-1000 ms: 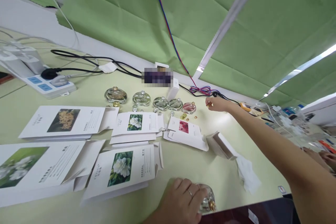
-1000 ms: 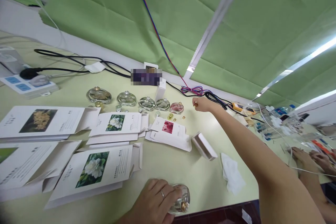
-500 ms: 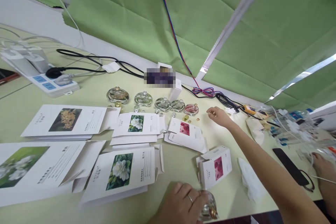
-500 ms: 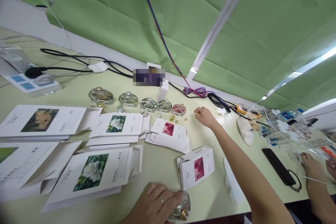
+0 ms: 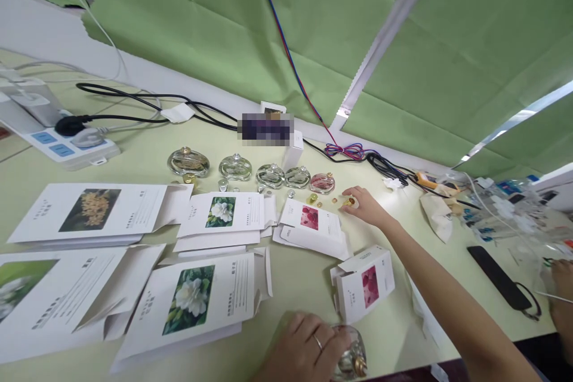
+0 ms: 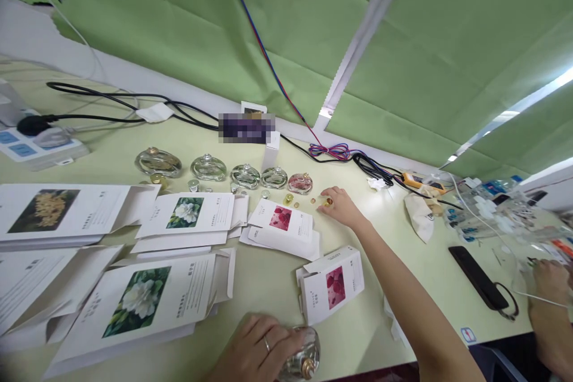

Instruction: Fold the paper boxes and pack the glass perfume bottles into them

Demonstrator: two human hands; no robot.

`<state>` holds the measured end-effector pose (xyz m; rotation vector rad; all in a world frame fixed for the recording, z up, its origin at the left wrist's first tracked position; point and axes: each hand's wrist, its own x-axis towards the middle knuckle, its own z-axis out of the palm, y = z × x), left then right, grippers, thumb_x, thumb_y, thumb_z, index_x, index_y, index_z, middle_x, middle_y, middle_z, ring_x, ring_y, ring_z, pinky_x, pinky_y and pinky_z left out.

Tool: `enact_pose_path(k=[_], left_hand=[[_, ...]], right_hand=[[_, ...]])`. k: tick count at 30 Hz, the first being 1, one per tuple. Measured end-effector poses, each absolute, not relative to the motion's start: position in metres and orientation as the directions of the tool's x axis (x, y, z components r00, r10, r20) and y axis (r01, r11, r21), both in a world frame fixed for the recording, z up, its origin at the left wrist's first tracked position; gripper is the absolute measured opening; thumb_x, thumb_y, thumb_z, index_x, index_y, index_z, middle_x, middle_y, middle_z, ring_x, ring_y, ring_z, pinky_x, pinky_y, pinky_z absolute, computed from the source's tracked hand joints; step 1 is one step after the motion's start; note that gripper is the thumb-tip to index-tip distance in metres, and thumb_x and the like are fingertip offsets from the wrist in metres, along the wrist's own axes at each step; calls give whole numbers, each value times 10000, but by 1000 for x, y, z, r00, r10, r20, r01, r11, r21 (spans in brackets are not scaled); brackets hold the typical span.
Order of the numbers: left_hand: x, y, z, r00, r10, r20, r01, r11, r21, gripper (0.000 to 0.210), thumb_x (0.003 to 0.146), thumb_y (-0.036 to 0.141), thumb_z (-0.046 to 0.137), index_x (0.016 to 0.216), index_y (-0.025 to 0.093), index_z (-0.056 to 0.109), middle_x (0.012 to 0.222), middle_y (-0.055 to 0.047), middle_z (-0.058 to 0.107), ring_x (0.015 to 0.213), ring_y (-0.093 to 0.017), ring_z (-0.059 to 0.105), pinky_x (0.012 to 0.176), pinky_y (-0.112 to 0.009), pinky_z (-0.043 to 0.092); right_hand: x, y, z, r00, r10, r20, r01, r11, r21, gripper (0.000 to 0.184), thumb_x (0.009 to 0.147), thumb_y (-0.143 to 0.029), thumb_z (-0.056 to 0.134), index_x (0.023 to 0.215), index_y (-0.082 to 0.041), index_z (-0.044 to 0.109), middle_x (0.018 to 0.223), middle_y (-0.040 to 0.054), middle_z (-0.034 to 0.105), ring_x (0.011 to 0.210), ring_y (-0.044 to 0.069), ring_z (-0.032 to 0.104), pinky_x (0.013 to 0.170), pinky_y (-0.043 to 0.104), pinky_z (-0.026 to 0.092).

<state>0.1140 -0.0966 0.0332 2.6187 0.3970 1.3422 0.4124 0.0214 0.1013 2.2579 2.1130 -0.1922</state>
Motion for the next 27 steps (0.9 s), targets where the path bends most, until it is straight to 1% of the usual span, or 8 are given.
enact_pose_path(k=[3,5,8,13,17,21,24,27], left_hand=[[112,-96,33,587,300,752,140,-952,271,527,1055,375,167,1063,131,634,764,-32,605,664,-160,520,612,-330,315],[112,-96,33,599,292,745,128,-954,271,560,1053,392,133,1083,130,627,781,-35,610,676,-163,517,621,-333,324],[111,-96,33,594,304,745,132,-950,282,564,1053,394,130,1086,125,625,782,-33,615,683,-165,518,631,-335,322],[112,-97,33,581,312,752,135,-948,289,601,1052,377,93,1064,128,641,770,-33,615,675,-162,515,643,-329,317],[112,-96,35,583,305,753,117,-949,294,595,1053,371,102,1078,117,639,783,-36,621,678,-166,514,637,-332,316],[110,-95,38,598,291,747,96,-951,295,533,1057,348,157,1077,119,638,824,-37,648,695,-167,530,644,-335,315],[109,-95,38,608,289,739,88,-950,299,497,1054,328,186,1087,117,634,823,-34,648,698,-168,539,646,-335,322],[108,-96,36,615,300,729,91,-946,312,444,1043,323,235,1099,118,625,826,-38,641,709,-169,543,644,-333,332]], right_hand=[[401,30,106,11,991,-137,1000,-9,13,328,940,-353,619,1214,-174,593,1254,85,609,1100,240,619,928,469,525],[393,37,106,-15,986,-168,999,23,45,322,941,-354,618,1206,-172,598,1244,83,615,1089,236,624,923,466,527],[386,43,103,-25,981,-194,996,41,78,319,945,-351,612,1207,-171,595,1230,81,620,1064,229,634,903,453,539],[390,35,110,-20,988,-151,996,34,88,308,949,-348,608,1197,-166,599,1204,77,632,1034,219,645,886,440,547],[397,24,121,-12,997,-78,998,17,67,280,954,-340,600,1178,-174,611,1208,76,633,1057,220,637,911,447,536],[403,20,126,2,1000,-30,1000,-2,8,284,957,-341,597,1182,-168,605,1180,73,642,1016,209,650,884,431,549],[406,22,121,-35,998,-54,998,32,-52,288,959,-342,595,1188,-168,601,1163,70,647,979,198,660,855,412,561],[409,28,108,-88,992,-91,993,79,-93,288,952,-342,606,1178,-164,606,1168,71,646,989,202,658,855,415,561]])
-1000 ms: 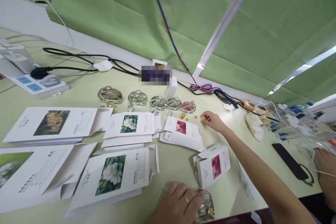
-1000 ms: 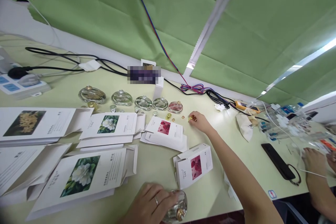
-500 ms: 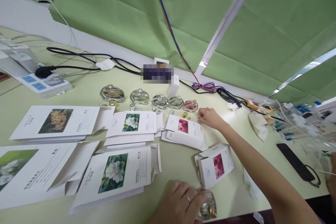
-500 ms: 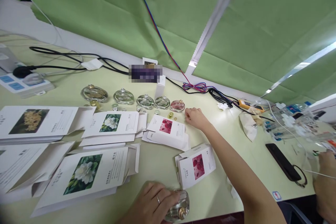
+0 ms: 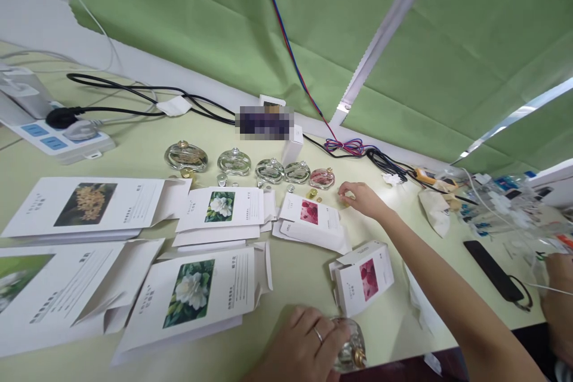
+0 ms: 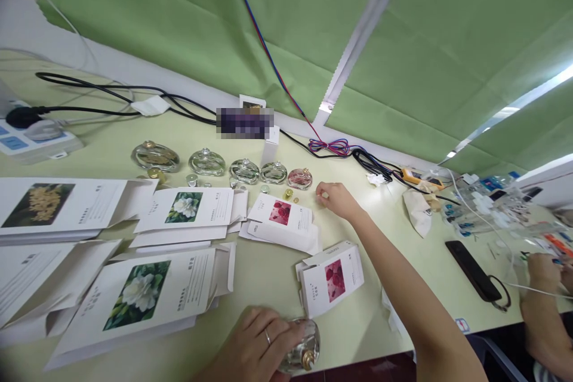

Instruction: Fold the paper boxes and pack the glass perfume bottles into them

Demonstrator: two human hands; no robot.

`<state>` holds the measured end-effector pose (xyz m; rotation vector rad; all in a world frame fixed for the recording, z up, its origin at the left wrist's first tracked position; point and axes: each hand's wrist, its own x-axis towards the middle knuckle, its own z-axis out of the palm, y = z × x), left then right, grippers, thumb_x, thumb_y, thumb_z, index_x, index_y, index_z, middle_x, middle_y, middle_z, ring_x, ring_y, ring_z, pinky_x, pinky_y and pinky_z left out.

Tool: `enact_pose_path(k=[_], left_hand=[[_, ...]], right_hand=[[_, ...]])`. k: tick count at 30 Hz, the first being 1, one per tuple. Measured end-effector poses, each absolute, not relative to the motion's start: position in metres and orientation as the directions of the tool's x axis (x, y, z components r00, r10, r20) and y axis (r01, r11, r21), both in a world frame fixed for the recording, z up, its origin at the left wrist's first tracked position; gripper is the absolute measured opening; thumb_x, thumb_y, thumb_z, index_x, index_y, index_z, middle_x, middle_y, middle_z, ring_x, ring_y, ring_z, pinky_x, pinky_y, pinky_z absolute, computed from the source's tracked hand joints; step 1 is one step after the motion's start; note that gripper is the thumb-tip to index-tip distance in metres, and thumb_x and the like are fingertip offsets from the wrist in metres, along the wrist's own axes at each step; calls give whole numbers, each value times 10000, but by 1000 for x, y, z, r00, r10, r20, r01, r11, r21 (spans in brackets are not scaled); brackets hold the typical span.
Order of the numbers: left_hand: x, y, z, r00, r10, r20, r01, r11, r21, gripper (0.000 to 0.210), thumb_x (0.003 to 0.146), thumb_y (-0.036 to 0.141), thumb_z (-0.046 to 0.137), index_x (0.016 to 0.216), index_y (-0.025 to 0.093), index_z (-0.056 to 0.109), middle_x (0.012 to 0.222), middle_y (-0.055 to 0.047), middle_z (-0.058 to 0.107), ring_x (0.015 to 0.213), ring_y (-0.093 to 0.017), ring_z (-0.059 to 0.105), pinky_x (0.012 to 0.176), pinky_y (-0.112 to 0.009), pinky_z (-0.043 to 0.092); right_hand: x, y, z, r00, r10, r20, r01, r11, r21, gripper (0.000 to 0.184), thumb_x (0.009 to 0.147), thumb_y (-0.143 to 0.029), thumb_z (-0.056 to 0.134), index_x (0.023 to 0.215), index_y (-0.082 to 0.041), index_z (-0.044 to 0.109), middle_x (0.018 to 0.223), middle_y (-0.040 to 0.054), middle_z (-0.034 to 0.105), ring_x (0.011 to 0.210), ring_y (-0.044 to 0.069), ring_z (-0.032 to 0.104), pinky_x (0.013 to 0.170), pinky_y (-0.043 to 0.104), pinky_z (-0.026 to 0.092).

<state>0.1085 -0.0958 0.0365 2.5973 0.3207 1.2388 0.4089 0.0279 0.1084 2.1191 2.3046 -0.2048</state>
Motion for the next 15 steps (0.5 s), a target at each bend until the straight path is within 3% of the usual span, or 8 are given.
enact_pose_path(k=[7,12,15], left_hand=[[110,-98,34,588,335,737,98,-933,346,355,1008,269,301,1094,131,616,796,-27,637,690,-173,521,628,-333,320],[110,-97,34,603,332,725,84,-931,356,361,1009,289,309,1120,134,615,812,-25,656,697,-171,533,640,-332,339],[110,-98,34,597,362,715,91,-917,389,307,976,250,360,1111,144,615,824,-24,668,708,-176,536,656,-333,350]], right_hand=[[421,32,87,-109,993,-48,987,103,-123,288,950,-352,604,1185,-185,613,1245,80,620,1079,221,628,930,453,527],[420,-4,128,-75,986,148,983,98,-156,399,911,-473,610,1224,-226,594,1375,128,576,1368,340,434,1091,594,374],[406,-44,159,-70,972,223,980,108,-166,370,917,-522,567,1185,-267,596,1360,109,593,1380,337,420,1107,588,357]])
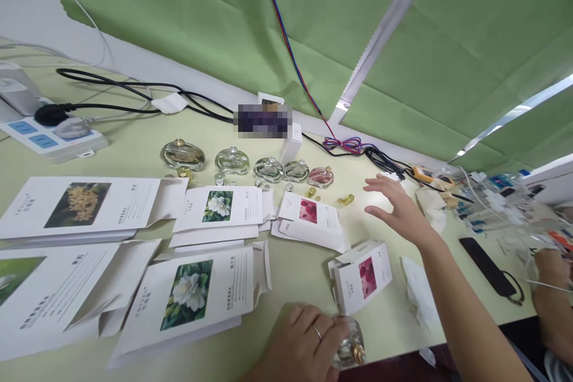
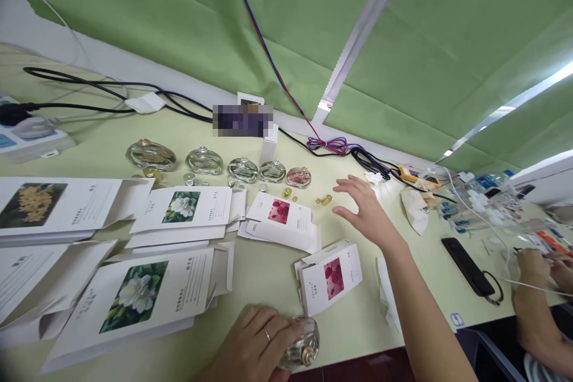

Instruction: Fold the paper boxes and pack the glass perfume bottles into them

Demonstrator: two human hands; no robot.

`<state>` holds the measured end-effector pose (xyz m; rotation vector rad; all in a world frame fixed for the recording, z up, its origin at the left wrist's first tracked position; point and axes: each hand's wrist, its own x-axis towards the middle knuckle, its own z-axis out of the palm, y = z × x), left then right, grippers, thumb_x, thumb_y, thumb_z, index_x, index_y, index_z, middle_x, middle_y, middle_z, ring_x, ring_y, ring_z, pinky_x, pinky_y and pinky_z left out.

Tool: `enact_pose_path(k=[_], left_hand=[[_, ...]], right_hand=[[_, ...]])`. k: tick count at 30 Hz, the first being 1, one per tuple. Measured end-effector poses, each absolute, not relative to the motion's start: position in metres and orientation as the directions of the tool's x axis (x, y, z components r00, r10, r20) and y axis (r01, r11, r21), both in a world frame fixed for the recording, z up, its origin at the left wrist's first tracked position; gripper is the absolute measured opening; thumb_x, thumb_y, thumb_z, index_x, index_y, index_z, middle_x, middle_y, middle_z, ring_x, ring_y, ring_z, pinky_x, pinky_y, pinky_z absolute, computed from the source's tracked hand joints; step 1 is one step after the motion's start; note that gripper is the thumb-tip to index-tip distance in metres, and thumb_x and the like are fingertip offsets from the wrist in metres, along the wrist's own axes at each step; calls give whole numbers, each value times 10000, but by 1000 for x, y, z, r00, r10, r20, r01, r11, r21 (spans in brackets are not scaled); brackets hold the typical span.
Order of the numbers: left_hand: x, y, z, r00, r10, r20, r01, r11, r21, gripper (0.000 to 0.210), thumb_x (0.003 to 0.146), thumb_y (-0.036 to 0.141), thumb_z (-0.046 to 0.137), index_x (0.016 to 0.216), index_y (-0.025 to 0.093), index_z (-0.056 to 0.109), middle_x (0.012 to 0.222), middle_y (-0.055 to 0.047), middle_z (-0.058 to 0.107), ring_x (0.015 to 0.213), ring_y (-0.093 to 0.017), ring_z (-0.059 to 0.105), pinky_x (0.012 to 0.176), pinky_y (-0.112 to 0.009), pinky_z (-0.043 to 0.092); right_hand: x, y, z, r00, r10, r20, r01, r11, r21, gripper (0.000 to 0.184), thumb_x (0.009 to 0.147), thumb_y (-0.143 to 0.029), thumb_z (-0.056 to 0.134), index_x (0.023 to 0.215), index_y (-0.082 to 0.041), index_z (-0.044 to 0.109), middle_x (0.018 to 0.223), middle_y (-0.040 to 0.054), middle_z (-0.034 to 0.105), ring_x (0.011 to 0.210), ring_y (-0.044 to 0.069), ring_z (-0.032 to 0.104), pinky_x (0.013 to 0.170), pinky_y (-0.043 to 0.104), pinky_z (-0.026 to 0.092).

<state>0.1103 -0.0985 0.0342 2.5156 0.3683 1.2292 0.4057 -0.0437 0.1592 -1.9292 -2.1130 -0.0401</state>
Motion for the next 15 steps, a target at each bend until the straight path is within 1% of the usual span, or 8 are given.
enact_pose_path(k=[3,5,6,8,9,11,13,15], left_hand=[[110,-100,36,604,408,684,106,-892,439,263,954,240,421,1113,146,608,861,-28,680,748,-185,549,691,-334,370],[110,-100,39,619,432,656,116,-876,468,255,954,243,456,1141,142,598,893,-30,688,787,-191,560,731,-336,386],[109,-100,41,627,438,644,118,-871,478,256,955,240,465,1155,142,591,904,-32,690,802,-193,565,745,-336,391],[108,-99,44,646,436,627,110,-866,488,251,962,230,457,1166,147,577,911,-32,688,804,-193,572,743,-337,396],[108,-99,45,657,431,618,105,-865,491,245,967,226,444,1162,151,572,905,-32,686,793,-193,576,728,-336,398],[107,-99,47,677,423,602,99,-863,495,230,976,216,410,1136,149,562,883,-39,677,771,-195,583,697,-337,401],[107,-99,46,695,411,590,94,-865,493,218,977,207,388,1108,147,551,873,-47,672,763,-203,592,686,-343,414],[109,-99,44,713,391,582,85,-872,482,203,963,195,394,1101,149,536,871,-50,674,763,-214,606,681,-349,432]], right_hand=[[382,-92,177,-72,965,253,972,124,-198,274,921,-476,589,1134,-304,609,1304,72,626,1335,307,471,1079,533,410],[362,-124,178,-37,969,244,954,107,-279,235,923,-414,612,1141,-328,602,1246,54,651,1245,267,552,1023,458,478],[350,-140,174,-9,978,210,937,81,-340,240,924,-390,619,1157,-339,594,1212,45,664,1189,245,591,991,419,507],[326,-166,159,40,995,87,884,6,-468,302,909,-379,645,1203,-356,580,1178,35,679,1120,221,637,953,369,538],[313,-176,150,49,999,14,852,-35,-522,370,879,-395,683,1230,-353,576,1206,41,673,1132,229,637,968,372,535],[288,-189,129,45,995,-84,792,-87,-604,550,777,-412,786,1275,-320,572,1242,69,662,1165,257,626,1003,383,520],[270,-194,113,87,987,-136,754,-155,-639,532,779,-325,797,1267,-275,589,1203,84,674,1129,248,640,990,361,525],[262,-193,108,118,983,-140,741,-181,-646,439,834,-228,741,1249,-253,602,1146,79,690,1075,224,655,954,327,535]])
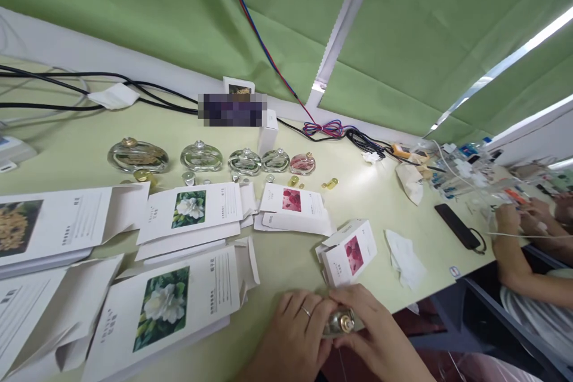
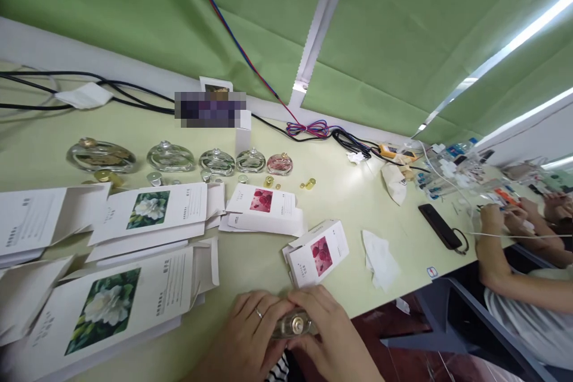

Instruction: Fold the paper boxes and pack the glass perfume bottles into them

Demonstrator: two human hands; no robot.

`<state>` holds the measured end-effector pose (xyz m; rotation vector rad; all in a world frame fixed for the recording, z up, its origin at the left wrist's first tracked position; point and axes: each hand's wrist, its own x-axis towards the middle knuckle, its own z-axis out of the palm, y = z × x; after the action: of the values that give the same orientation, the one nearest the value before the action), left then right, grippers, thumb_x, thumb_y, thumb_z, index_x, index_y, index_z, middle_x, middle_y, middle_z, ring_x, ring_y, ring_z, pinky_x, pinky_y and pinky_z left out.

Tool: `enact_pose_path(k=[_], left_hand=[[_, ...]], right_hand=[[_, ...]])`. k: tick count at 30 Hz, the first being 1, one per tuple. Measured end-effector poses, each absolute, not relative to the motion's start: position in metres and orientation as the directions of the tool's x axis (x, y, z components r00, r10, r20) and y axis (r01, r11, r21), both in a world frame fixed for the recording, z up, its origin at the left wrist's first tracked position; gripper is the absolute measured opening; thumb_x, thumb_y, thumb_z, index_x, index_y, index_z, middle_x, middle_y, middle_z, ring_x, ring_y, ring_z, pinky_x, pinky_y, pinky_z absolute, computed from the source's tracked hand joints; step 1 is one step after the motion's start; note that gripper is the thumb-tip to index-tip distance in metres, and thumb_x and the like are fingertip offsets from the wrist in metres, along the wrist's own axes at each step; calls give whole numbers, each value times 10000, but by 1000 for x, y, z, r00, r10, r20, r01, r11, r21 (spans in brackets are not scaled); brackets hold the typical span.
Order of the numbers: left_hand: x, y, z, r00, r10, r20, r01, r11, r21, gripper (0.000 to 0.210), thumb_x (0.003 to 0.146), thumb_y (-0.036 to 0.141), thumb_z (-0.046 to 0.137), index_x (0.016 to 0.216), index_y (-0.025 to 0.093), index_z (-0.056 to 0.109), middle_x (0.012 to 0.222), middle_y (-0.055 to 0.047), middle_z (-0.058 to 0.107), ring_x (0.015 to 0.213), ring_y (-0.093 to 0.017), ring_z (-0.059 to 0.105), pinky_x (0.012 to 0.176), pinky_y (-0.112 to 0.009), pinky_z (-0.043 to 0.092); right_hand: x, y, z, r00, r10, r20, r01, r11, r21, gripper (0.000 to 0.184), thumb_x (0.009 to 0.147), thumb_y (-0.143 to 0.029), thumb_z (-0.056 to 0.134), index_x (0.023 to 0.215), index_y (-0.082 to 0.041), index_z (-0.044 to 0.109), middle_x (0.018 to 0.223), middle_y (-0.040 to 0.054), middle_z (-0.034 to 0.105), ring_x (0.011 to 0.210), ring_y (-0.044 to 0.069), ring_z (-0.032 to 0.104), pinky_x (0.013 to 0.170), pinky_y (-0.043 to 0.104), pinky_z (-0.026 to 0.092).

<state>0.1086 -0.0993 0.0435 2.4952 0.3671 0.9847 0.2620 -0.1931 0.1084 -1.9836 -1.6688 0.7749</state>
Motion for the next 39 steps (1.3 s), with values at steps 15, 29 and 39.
enact_pose_path(k=[15,29,39], left_hand=[[108,-100,34,830,359,427,152,-882,447,700,646,5,538,1310,146,364,942,-44,700,751,-214,628,650,-335,509],[114,-102,15,819,383,428,157,-866,475,736,636,34,571,1329,179,370,918,-24,692,759,-212,602,645,-326,456],[114,-103,19,796,389,465,149,-869,472,671,653,9,553,1289,170,413,918,-39,680,758,-216,594,654,-326,454]], right_hand=[[430,-20,173,258,908,330,907,-110,-407,347,891,-452,647,1100,-176,634,1068,79,704,950,242,674,851,416,543],[445,44,108,245,966,80,886,-189,-423,333,946,-346,614,1231,-178,582,1244,83,612,1046,221,640,880,434,553],[367,-132,144,128,987,-95,952,-149,-267,886,682,-231,781,1470,-283,379,1569,106,360,1470,375,243,1138,619,282]])
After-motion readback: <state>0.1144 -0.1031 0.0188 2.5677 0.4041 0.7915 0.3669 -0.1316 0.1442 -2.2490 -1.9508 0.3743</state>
